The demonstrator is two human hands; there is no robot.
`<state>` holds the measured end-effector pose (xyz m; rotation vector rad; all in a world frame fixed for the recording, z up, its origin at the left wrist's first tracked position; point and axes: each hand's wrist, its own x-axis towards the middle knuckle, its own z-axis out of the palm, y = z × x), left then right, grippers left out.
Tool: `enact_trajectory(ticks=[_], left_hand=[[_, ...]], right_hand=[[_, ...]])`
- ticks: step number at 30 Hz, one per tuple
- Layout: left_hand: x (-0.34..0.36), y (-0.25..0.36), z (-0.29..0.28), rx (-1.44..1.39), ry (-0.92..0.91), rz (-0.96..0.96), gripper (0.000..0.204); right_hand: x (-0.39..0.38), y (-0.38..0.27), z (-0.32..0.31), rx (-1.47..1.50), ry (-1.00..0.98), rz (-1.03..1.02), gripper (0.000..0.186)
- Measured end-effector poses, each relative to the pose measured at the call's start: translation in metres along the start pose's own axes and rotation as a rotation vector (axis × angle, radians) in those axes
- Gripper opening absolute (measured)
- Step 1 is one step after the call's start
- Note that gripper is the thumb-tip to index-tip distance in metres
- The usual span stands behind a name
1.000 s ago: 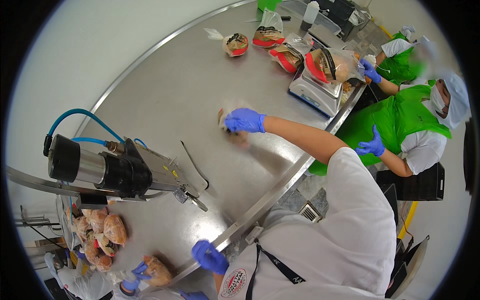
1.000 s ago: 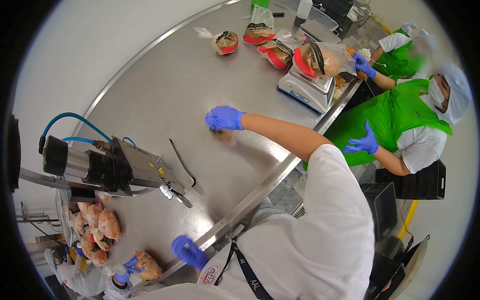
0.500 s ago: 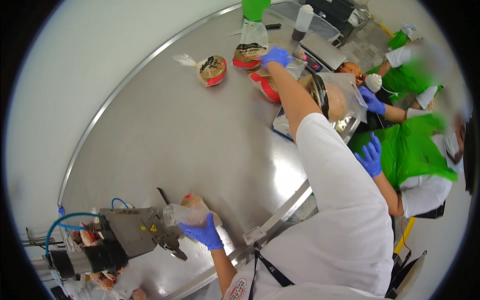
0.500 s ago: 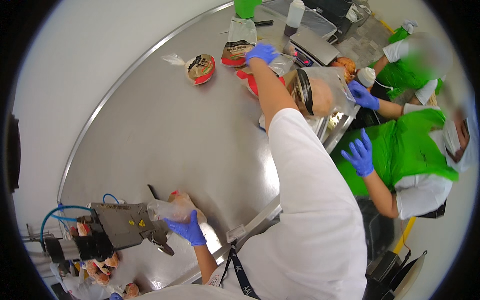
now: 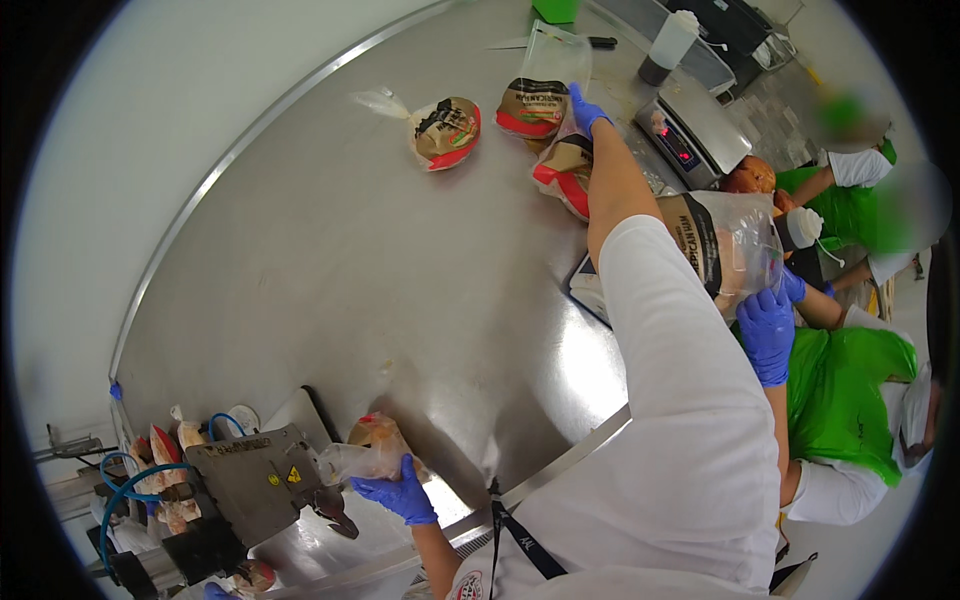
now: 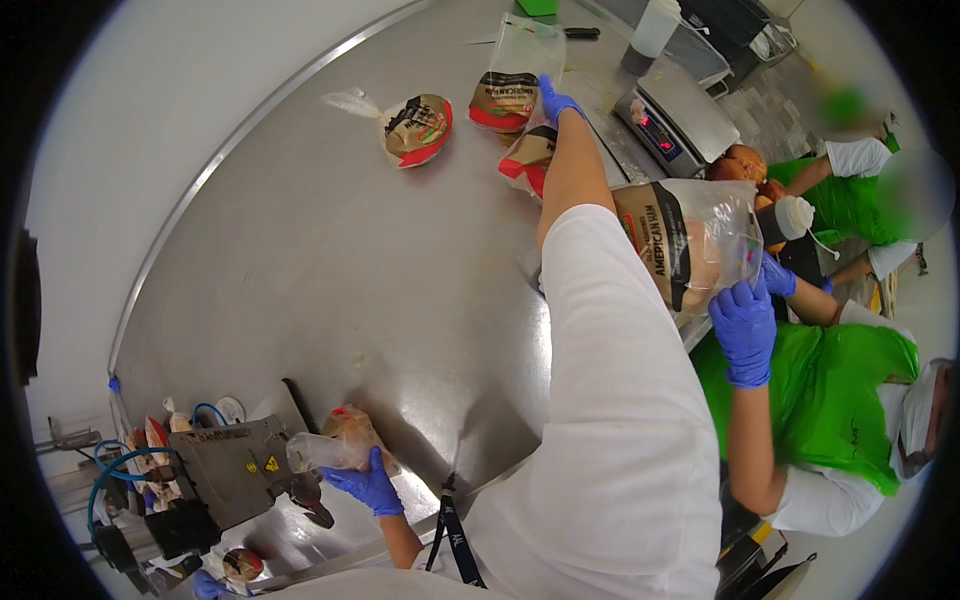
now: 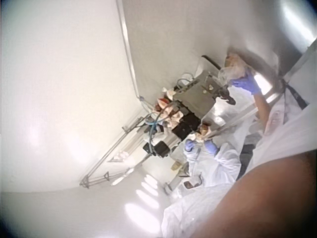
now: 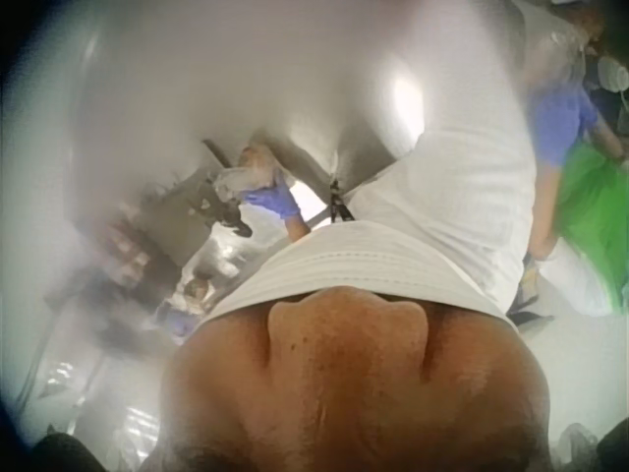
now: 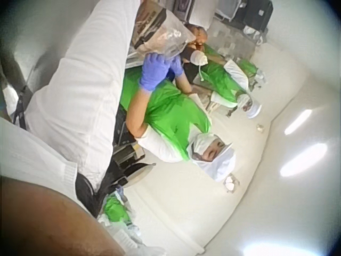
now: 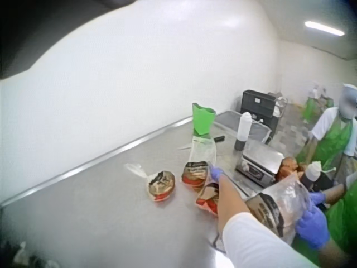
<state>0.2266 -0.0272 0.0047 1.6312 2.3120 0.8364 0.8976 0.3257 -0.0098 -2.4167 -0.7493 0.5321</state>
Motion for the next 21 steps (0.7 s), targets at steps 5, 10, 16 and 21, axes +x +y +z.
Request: enact_trajectory(ticks=[5, 10, 16, 21], left_hand=[[-0.001, -0.001, -0.006, -0.059, -0.014, -0.046, 0.103], [-0.001, -0.006, -0.011, -0.016, -0.024, -0.018, 0.105], [0.008, -0.008, -0.016, 0.040, -0.066, 0.113, 0.106], [0.014, -0.016, -0.043, -0.454, -0.172, 0.280, 0.106]], right_hand=[[-0.009, 0.000, 0.034, -0.151, -0.104, -0.207, 0.065], [-0.010, -0.008, 0.056, -0.420, -0.158, -0.409, 0.048], [-0.158, -0.064, 0.069, -0.399, -0.025, -0.701, 0.037], [-0.297, -0.085, 0.109, -0.228, -0.020, -0.701, 0.034]])
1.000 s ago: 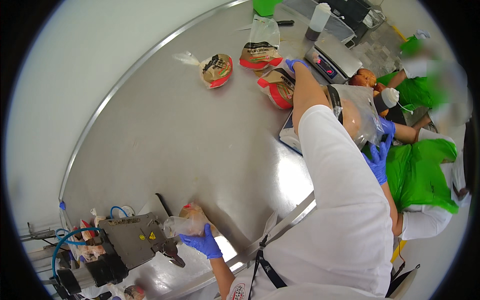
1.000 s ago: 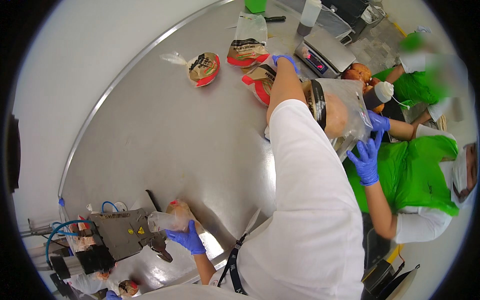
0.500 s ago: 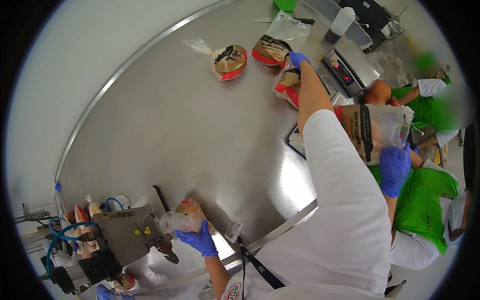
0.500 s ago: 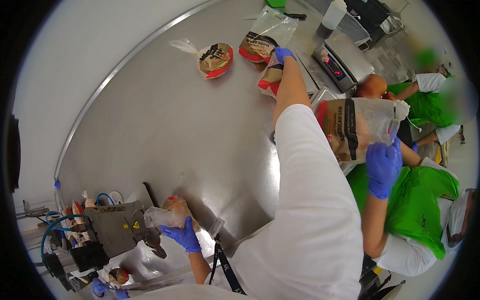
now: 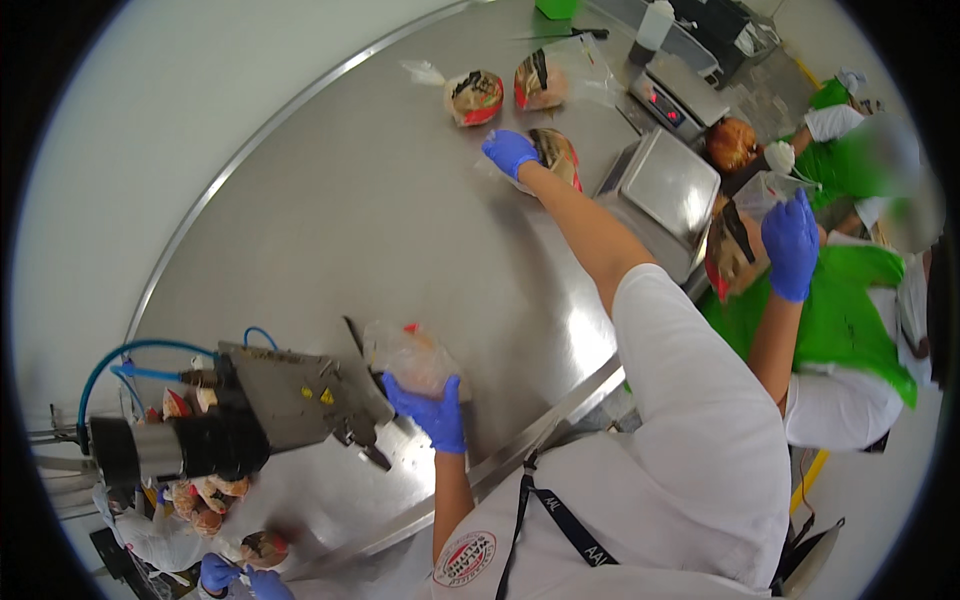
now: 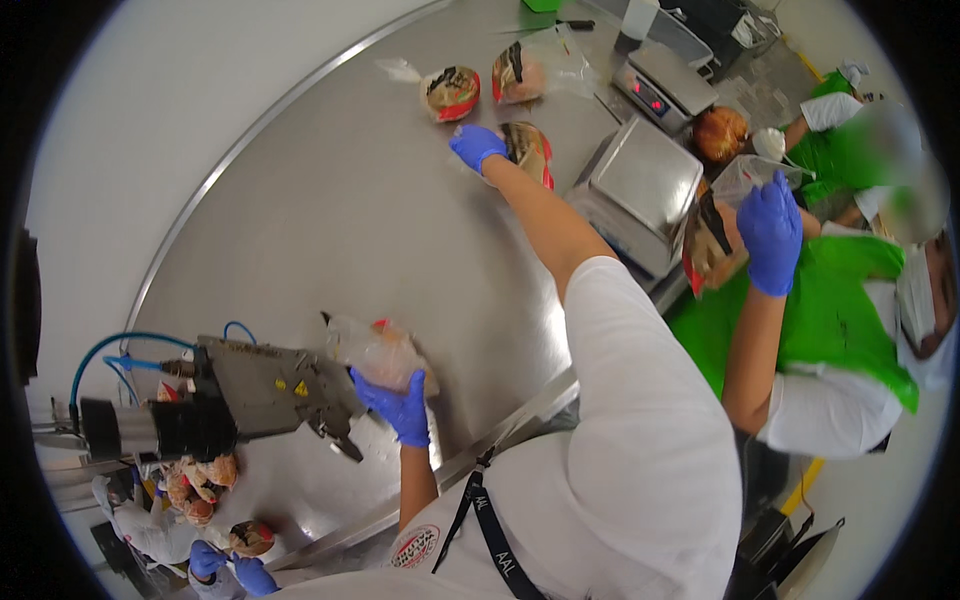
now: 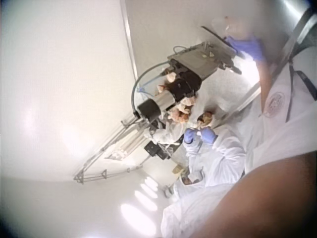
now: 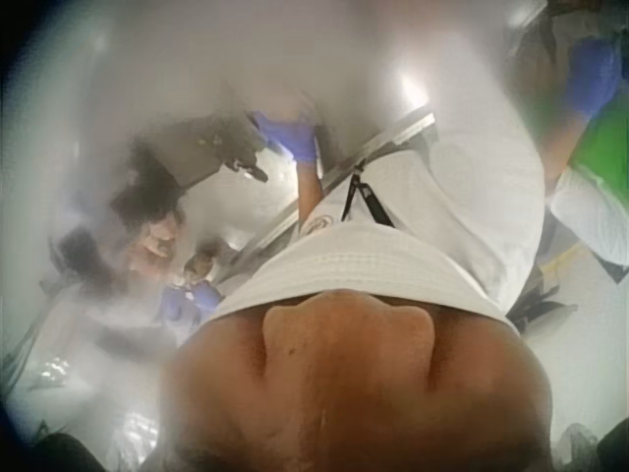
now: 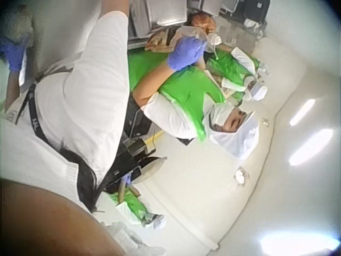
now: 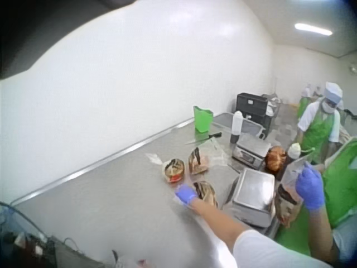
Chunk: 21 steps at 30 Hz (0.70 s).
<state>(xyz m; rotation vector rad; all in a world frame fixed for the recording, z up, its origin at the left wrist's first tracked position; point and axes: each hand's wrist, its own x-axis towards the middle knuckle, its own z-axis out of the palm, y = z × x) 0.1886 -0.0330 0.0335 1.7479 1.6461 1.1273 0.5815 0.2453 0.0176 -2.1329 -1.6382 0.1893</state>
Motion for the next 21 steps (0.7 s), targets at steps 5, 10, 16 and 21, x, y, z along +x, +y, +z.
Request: enact_trajectory(ticks=[5, 10, 16, 21], left_hand=[[-0.011, 0.004, -0.033, -0.103, -0.122, 0.028, 0.102], [-0.020, -0.016, -0.030, -0.118, -0.096, 0.026, 0.104], [-0.018, 0.008, -0.021, -0.123, -0.103, -0.063, 0.101], [-0.033, 0.002, -0.035, 0.038, 0.036, -0.141, 0.098]], right_hand=[[-0.111, -0.106, -0.007, 0.392, -0.230, -0.228, 0.026], [-0.106, -0.149, -0.056, 0.533, -0.006, -0.084, 0.029], [0.028, 0.031, -0.112, 0.039, 0.348, 0.639, 0.044], [0.054, 0.096, -0.148, -0.066, 0.522, 1.040, 0.066]])
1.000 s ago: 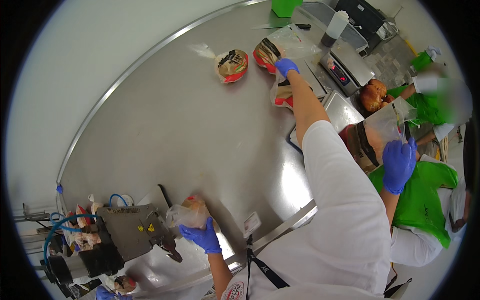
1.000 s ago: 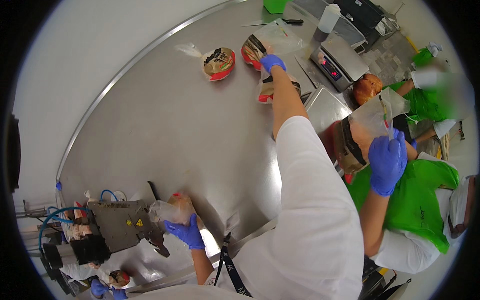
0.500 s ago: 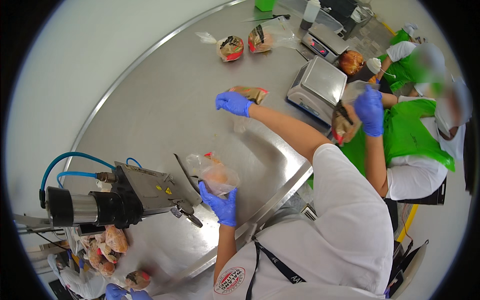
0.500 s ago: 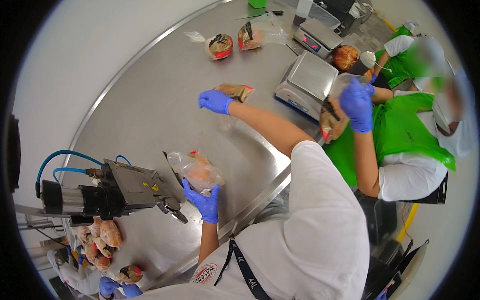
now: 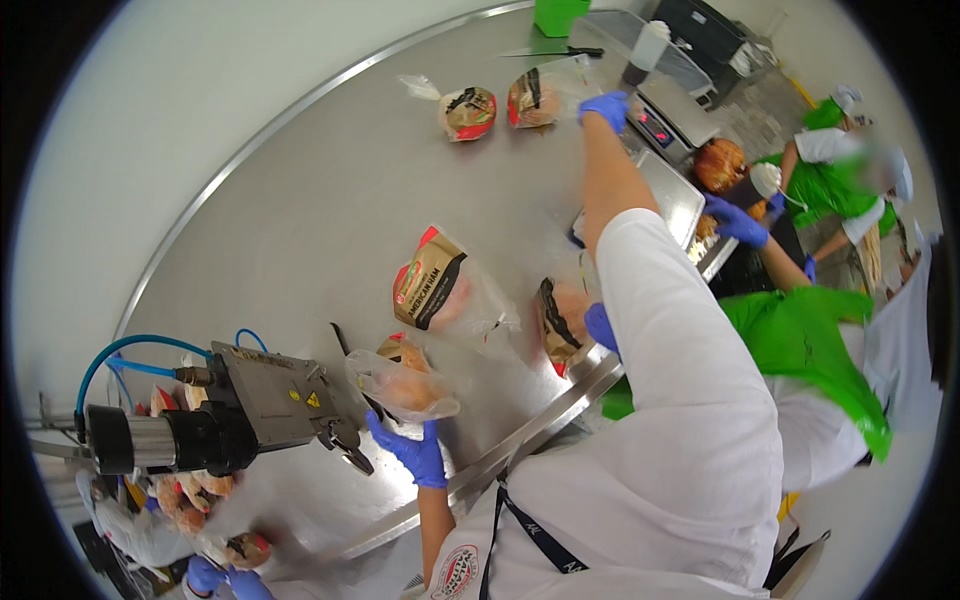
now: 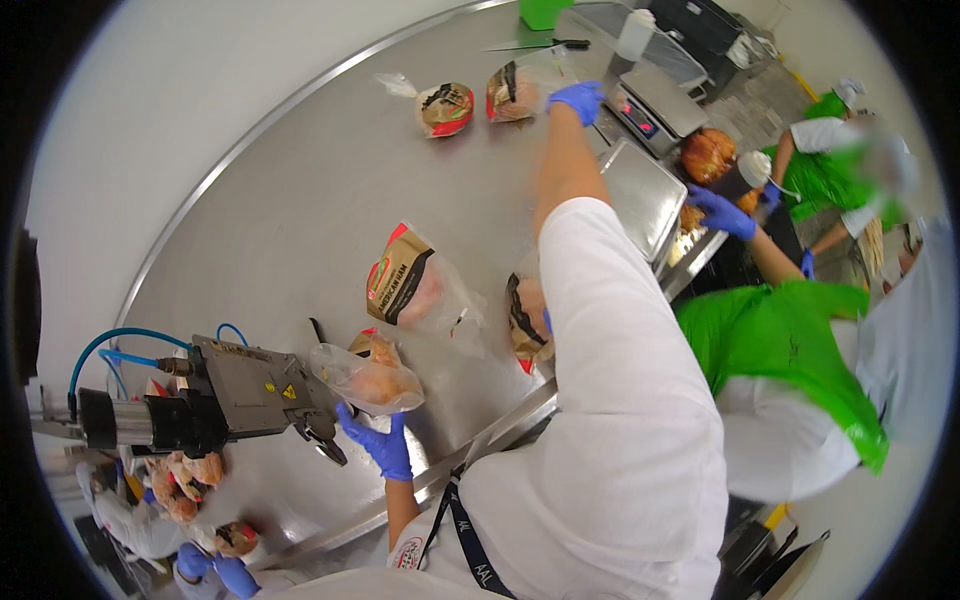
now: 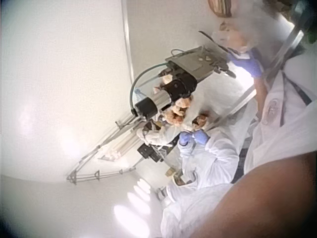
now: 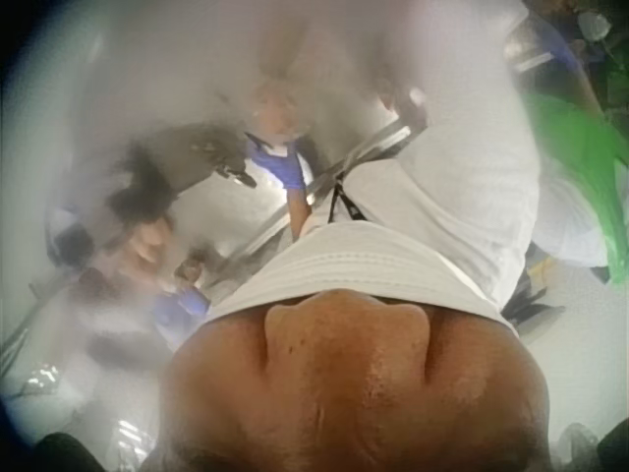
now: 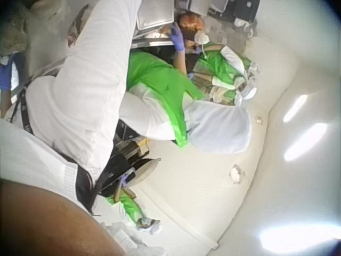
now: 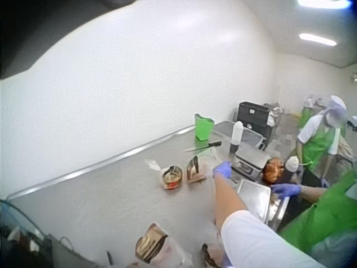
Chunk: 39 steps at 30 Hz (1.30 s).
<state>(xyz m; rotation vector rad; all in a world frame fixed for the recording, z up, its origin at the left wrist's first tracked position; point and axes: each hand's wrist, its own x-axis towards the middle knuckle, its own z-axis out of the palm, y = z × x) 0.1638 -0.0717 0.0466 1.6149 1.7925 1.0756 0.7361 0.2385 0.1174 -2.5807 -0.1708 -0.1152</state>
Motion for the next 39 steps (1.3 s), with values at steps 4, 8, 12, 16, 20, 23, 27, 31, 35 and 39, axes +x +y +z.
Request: enact_trajectory(ticks=[4, 8, 12, 16, 20, 23, 27, 31, 35, 39], left_hand=[[-0.019, 0.017, -0.014, -0.022, 0.063, 0.020, 0.085], [-0.029, 0.035, -0.034, 0.216, 0.086, -0.042, 0.076], [-0.035, 0.018, -0.033, 0.104, 0.136, -0.061, 0.080], [-0.009, 0.036, -0.029, 0.135, 0.086, 0.070, 0.086], [0.003, 0.048, -0.022, -0.145, -0.075, -0.057, 0.097], [-0.015, 0.011, -0.005, 0.021, 0.005, 0.131, 0.102], [0.011, 0.009, 0.001, -0.036, 0.041, 0.342, 0.055], [0.038, -0.032, 0.016, -0.162, -0.114, 0.248, 0.008], [0.041, -0.023, -0.006, -0.597, -0.188, 0.374, 0.011], [0.046, -0.038, -0.023, -0.737, -0.284, 0.108, 0.016]], right_hand=[[0.076, 0.045, 0.042, -0.035, -0.253, 0.014, 0.121], [0.106, 0.069, 0.106, 0.263, -0.765, -0.094, 0.063], [0.117, 0.030, 0.140, -0.651, -0.447, -1.268, 0.040], [0.031, 0.018, 0.128, -0.429, -0.448, -1.336, 0.031], [-0.005, 0.018, 0.075, -0.546, -0.582, -1.613, 0.032], [-0.172, 0.009, -0.054, -0.611, -0.822, -1.515, 0.037], [-0.286, 0.084, -0.116, -0.027, -0.635, -1.872, 0.048], [-0.417, 0.137, -0.121, 0.194, -1.044, -1.828, 0.077], [-0.457, 0.166, -0.079, 0.559, -1.417, -1.299, 0.061], [-0.468, 0.181, -0.087, 0.398, -1.115, -1.098, 0.028]])
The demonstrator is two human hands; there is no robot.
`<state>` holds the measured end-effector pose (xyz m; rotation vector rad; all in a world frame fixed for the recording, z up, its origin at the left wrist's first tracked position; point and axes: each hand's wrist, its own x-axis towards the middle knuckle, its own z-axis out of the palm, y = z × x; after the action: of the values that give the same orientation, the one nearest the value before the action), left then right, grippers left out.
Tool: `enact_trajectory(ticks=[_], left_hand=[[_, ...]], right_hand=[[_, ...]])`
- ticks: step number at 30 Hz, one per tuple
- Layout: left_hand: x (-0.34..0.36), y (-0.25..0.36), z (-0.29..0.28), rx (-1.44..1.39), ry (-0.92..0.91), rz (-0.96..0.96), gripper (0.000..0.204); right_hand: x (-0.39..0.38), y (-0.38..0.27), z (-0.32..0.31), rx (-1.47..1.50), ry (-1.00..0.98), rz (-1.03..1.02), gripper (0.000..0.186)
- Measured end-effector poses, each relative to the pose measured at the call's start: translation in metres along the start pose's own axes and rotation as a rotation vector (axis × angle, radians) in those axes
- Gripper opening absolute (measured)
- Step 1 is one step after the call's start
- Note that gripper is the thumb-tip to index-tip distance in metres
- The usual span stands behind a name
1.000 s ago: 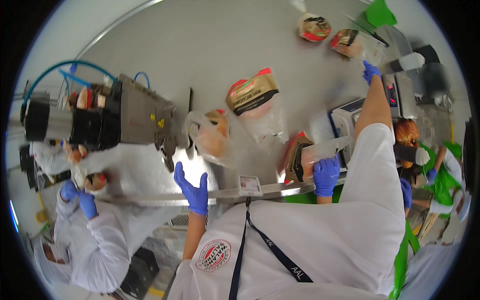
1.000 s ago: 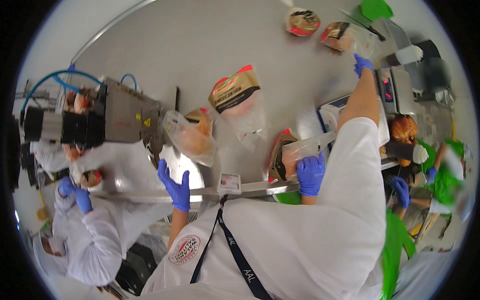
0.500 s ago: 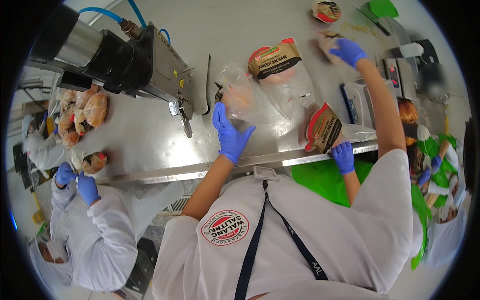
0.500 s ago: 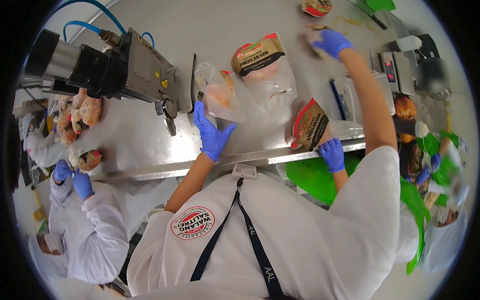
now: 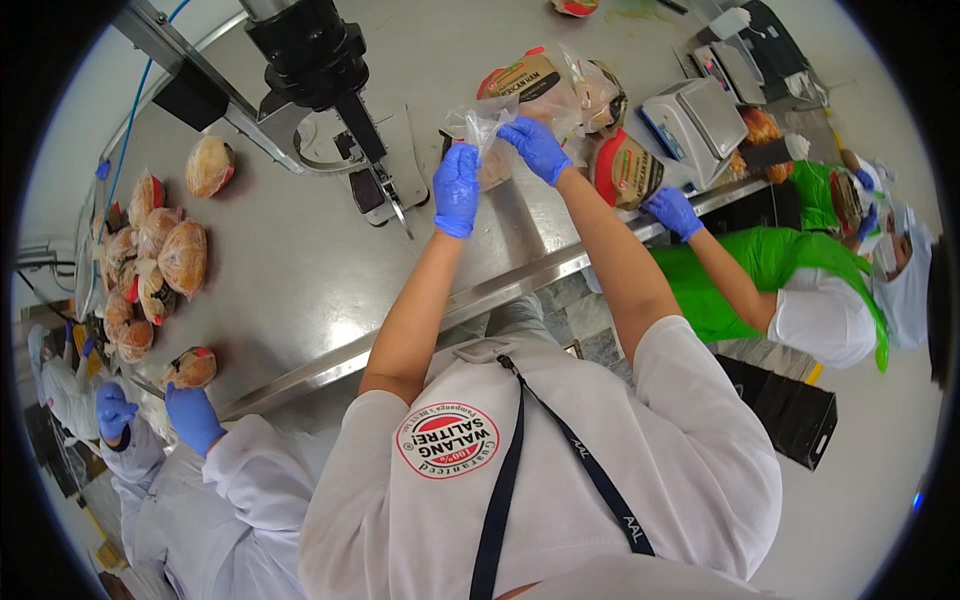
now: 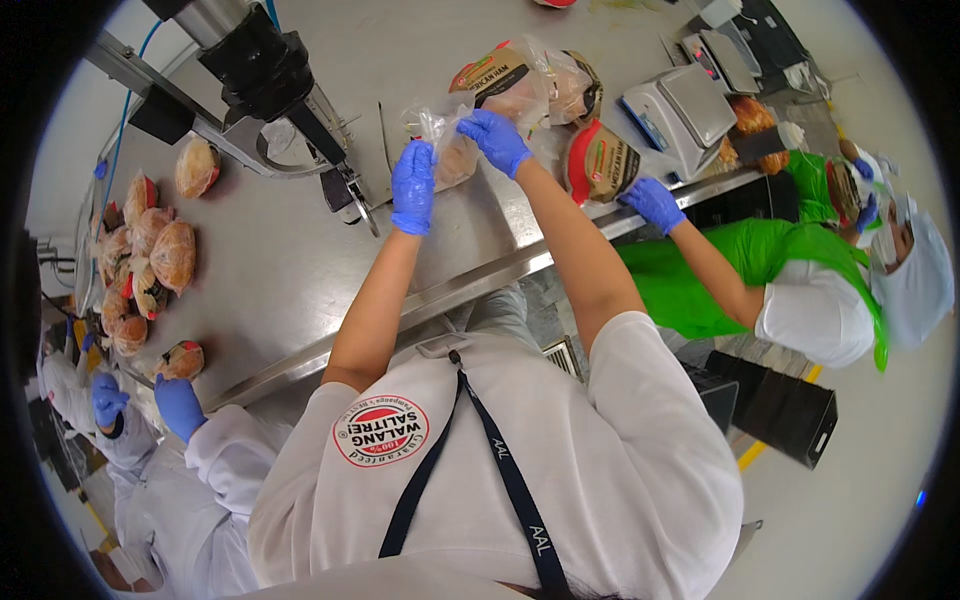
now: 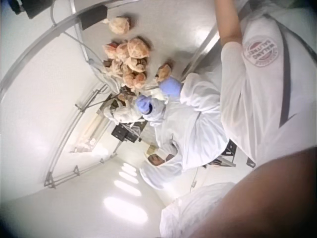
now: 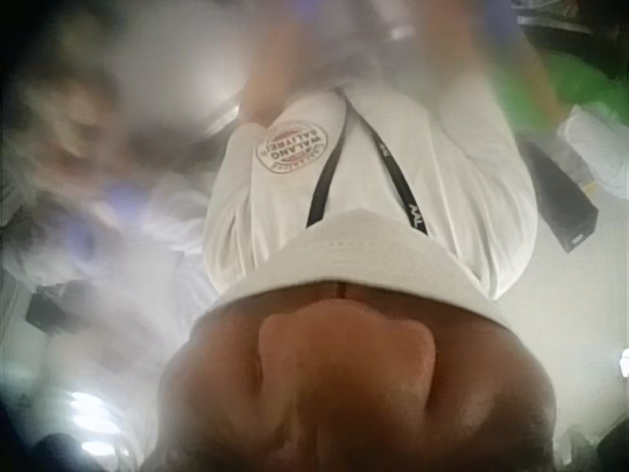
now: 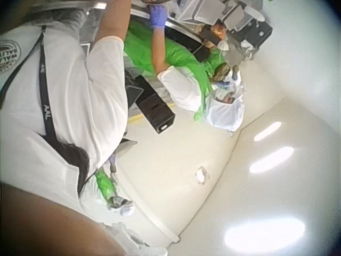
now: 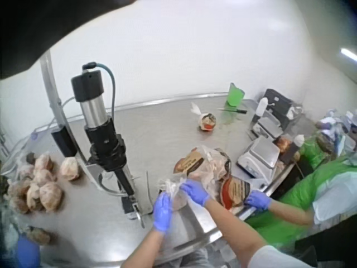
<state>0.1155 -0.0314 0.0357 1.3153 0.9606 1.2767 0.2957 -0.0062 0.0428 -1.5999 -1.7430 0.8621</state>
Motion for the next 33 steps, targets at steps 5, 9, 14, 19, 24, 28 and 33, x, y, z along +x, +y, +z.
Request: enact_trajectory(ticks=[5, 9, 14, 19, 24, 28, 33], left_hand=[[0.004, -0.029, -0.038, 0.375, 0.115, 0.494, 0.019], [0.010, -0.006, -0.023, -0.435, 0.095, -0.251, 0.020], [0.013, -0.098, -0.042, -0.290, 0.003, -0.368, 0.026], [-0.027, -0.045, -0.009, 0.099, -0.325, -0.595, 0.049], [-0.044, -0.049, -0.025, 0.153, -0.446, -0.678, 0.061], [-0.005, -0.063, 0.008, 0.434, -0.990, -0.007, 0.031], [-0.005, -0.137, -0.038, 0.389, -0.465, 0.006, 0.027]], right_hand=[[-0.051, -0.044, 0.027, 0.313, 0.309, -0.063, 0.019], [-0.082, -0.029, 0.010, 0.699, 0.580, 0.081, 0.017], [-0.077, 0.023, 0.045, 1.195, 0.622, 0.352, 0.015], [-0.114, 0.047, 0.043, 1.407, 0.695, 0.451, 0.018], [-0.149, -0.020, 0.026, 1.456, 0.072, 0.535, 0.025], [-0.162, -0.006, 0.025, 0.604, 0.152, 0.202, 0.035], [-0.164, -0.056, 0.043, 0.495, 0.315, -0.025, 0.074]])
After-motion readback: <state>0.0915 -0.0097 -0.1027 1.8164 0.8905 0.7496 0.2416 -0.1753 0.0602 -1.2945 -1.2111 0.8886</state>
